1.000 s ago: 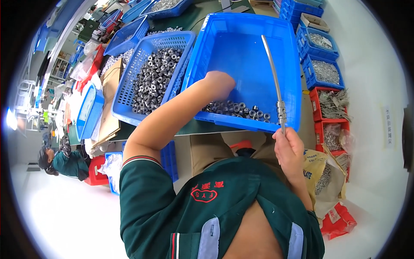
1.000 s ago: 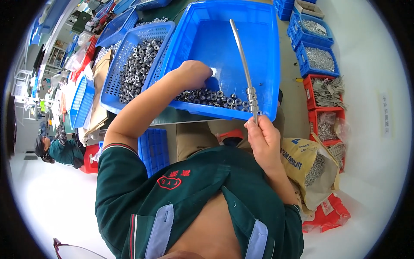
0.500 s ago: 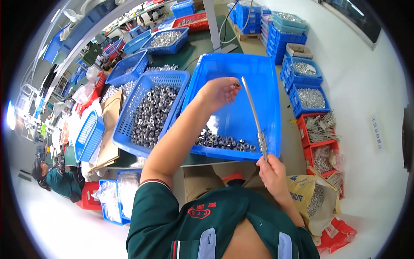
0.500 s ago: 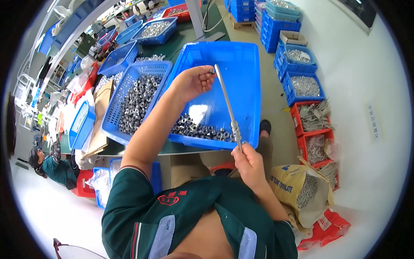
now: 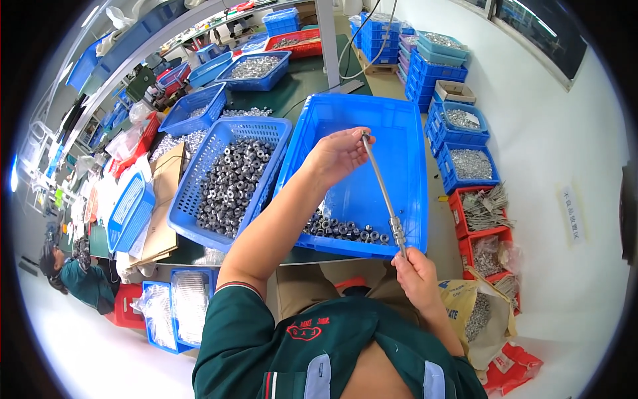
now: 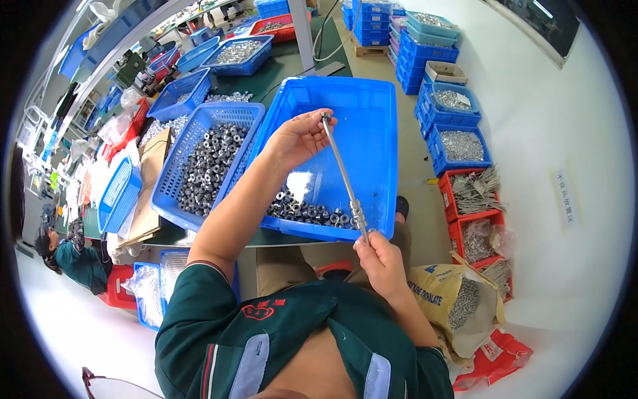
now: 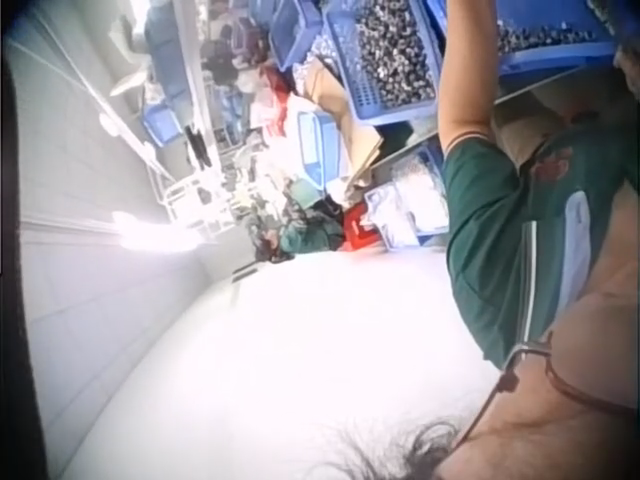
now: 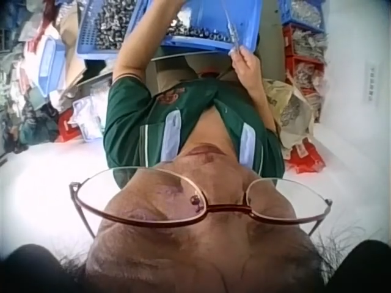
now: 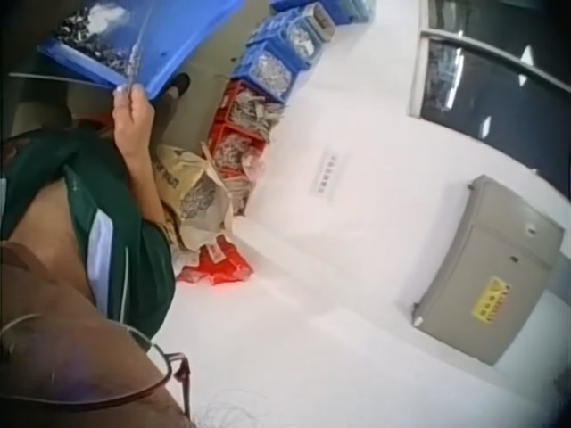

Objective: Manually thread small metal rings or bearings onto a metal rod as part of a manufacturing process.

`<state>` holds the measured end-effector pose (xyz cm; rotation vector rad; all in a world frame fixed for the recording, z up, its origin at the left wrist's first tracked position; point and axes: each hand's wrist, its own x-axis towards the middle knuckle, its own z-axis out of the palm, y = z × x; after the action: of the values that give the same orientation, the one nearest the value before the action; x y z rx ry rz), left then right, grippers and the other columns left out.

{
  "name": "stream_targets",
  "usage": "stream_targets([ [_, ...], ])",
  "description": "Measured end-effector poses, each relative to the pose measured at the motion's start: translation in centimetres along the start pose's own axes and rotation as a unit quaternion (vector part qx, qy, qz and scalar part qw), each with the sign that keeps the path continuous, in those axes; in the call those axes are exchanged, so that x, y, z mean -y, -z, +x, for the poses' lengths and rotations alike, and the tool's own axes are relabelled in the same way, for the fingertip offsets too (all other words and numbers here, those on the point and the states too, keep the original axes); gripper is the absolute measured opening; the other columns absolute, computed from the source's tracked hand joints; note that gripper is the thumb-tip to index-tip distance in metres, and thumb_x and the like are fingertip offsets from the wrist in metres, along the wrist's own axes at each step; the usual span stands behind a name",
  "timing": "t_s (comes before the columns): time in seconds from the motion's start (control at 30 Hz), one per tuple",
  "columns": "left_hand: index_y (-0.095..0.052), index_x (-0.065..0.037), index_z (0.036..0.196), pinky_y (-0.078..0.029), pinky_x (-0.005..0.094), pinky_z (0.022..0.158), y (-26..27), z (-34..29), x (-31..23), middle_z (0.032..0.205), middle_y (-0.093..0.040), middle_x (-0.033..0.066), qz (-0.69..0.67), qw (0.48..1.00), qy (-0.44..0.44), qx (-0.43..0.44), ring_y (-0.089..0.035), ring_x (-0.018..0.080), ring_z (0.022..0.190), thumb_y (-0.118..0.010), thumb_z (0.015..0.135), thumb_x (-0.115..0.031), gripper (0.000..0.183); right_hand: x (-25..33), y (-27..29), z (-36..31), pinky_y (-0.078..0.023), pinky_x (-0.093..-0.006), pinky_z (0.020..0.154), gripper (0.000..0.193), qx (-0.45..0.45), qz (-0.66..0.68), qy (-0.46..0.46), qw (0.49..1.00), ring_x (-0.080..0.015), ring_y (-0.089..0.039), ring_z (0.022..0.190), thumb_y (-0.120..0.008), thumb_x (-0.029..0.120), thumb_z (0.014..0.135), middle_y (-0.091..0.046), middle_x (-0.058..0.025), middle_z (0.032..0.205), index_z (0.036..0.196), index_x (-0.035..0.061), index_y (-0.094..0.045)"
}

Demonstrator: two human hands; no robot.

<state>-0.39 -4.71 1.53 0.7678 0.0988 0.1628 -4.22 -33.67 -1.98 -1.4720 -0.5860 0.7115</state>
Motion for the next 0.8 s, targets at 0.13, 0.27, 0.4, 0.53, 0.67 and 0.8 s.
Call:
stream_targets([
  [0.13, -0.055, 0.004, 0.109, -0.047, 0.0316, 0.082, -0.2, -0.3, -0.3, 0.102, -0.061, 0.0154, 0.011, 1.000, -0.024, -0.004, -0.058, 0.0196, 0.090, -0.059, 0.086, -0.009, 0.027, 0.1, -0.3, -0.1, -0.032, -0.0184, 0.048, 0.012, 0.001, 0.014, -0.003, 1.000, -0.0019, -0.038, 0.054, -0.050, 0.011, 0.091, -0.045, 0.0037, 0.064, 0.087, 0.0000, -0.053],
  [0.27, -0.053, 0.005, 0.115, -0.046, 0.0305, 0.082, 0.0, -0.5, -0.2, 0.103, -0.060, 0.0181, 0.054, 0.998, -0.045, 0.000, -0.058, 0.0205, 0.093, -0.061, 0.085, -0.009, 0.034, -0.1, -0.3, -0.3, -0.032, -0.0189, 0.048, 0.013, -0.001, -0.003, -0.006, 1.000, -0.0024, -0.039, 0.054, -0.050, 0.011, 0.091, -0.046, 0.0031, 0.064, 0.086, -0.0001, -0.053],
  [0.4, -0.047, 0.004, 0.124, -0.044, 0.0275, 0.081, -2.0, -1.8, 0.9, 0.105, -0.062, 0.0171, 0.133, 0.986, 0.068, 0.071, -0.059, 0.0196, 0.096, -0.063, 0.082, -0.008, 0.047, 0.4, -0.8, -0.1, -0.033, -0.0197, 0.049, 0.014, -0.048, -0.047, 0.030, 0.997, -0.0036, -0.042, 0.054, -0.050, 0.012, 0.092, -0.047, 0.0019, 0.062, 0.085, -0.0001, -0.053],
  [0.53, -0.046, 0.003, 0.127, -0.043, 0.0308, 0.092, -3.1, -2.4, 2.0, 0.107, -0.063, 0.0172, 0.218, 0.941, 0.153, 0.207, -0.059, 0.0224, 0.104, -0.064, 0.081, -0.008, 0.050, 0.9, -0.8, 0.1, -0.031, -0.0190, 0.047, 0.017, -0.065, 0.000, 0.003, 0.998, -0.0024, -0.038, 0.053, -0.051, 0.014, 0.093, -0.044, 0.0035, 0.061, 0.083, 0.0005, -0.053],
  [0.67, -0.047, 0.003, 0.126, -0.044, 0.0298, 0.091, -3.2, -2.5, 3.4, 0.109, -0.063, 0.0168, 0.241, 0.916, 0.184, 0.262, -0.059, 0.0209, 0.104, -0.064, 0.081, -0.008, 0.049, 0.3, -0.6, -0.3, -0.030, -0.0188, 0.047, 0.017, -0.068, 0.014, -0.006, 0.998, -0.0022, -0.038, 0.054, -0.050, 0.014, 0.093, -0.044, 0.0034, 0.061, 0.083, 0.0005, -0.053],
  [0.8, -0.048, 0.001, 0.126, -0.047, 0.0292, 0.086, -2.8, -2.0, 2.7, 0.111, -0.062, 0.0138, 0.293, 0.915, 0.157, 0.227, -0.059, 0.0188, 0.102, -0.059, 0.085, -0.009, 0.043, 0.0, -0.3, -0.6, -0.028, -0.0183, 0.046, 0.015, -0.074, 0.048, -0.025, 0.996, -0.0014, -0.036, 0.053, -0.050, 0.013, 0.093, -0.043, 0.0044, 0.061, 0.085, 0.0014, -0.053],
])
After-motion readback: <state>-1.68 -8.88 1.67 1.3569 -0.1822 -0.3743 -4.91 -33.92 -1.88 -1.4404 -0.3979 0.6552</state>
